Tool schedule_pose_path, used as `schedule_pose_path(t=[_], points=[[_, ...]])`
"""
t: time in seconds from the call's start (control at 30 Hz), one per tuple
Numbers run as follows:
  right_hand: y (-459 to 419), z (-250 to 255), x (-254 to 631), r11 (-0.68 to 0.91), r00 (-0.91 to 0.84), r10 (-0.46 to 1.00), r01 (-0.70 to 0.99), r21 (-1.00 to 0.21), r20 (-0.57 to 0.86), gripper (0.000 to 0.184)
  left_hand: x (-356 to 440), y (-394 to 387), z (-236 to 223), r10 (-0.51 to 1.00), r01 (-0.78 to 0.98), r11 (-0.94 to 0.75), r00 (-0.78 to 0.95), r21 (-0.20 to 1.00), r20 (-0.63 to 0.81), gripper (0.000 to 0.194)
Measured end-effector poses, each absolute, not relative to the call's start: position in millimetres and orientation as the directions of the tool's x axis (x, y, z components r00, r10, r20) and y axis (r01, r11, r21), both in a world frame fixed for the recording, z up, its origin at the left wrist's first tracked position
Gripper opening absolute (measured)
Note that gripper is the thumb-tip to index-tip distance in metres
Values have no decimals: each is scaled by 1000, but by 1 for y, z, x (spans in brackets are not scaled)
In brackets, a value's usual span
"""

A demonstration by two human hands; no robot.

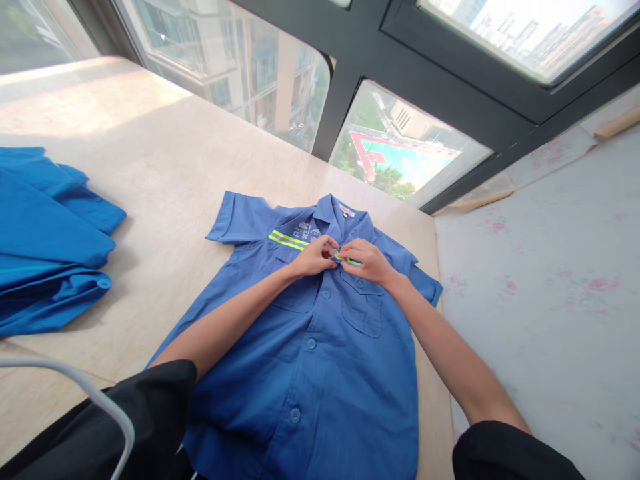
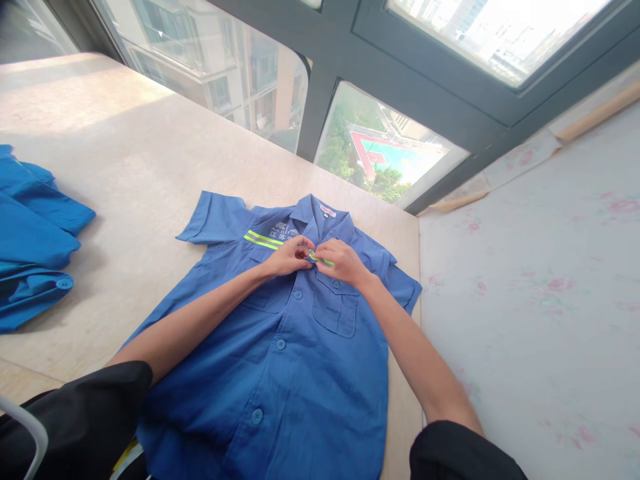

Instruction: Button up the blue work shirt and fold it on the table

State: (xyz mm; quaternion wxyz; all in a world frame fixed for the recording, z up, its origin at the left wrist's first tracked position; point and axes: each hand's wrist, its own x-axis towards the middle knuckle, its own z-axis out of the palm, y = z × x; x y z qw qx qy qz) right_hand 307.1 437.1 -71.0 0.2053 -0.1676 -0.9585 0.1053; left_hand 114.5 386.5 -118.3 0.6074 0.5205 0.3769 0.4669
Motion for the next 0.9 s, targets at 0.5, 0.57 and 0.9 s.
schedule_pose_path(t=[0.5,0.57,0.9], points=[[426,-83,310,796,-765,567,415,-440,305,12,119,380,-115,974,29,-113,201,993,105,29],[427,-83,310,793,-766,570,418,-442,297,12,121,379,-116,978,44,-120,175,992,111,27],[425,-90,313,720,-702,640,406,-563,312,11,122,371,-123,947,375,-320,105,870,303,25]])
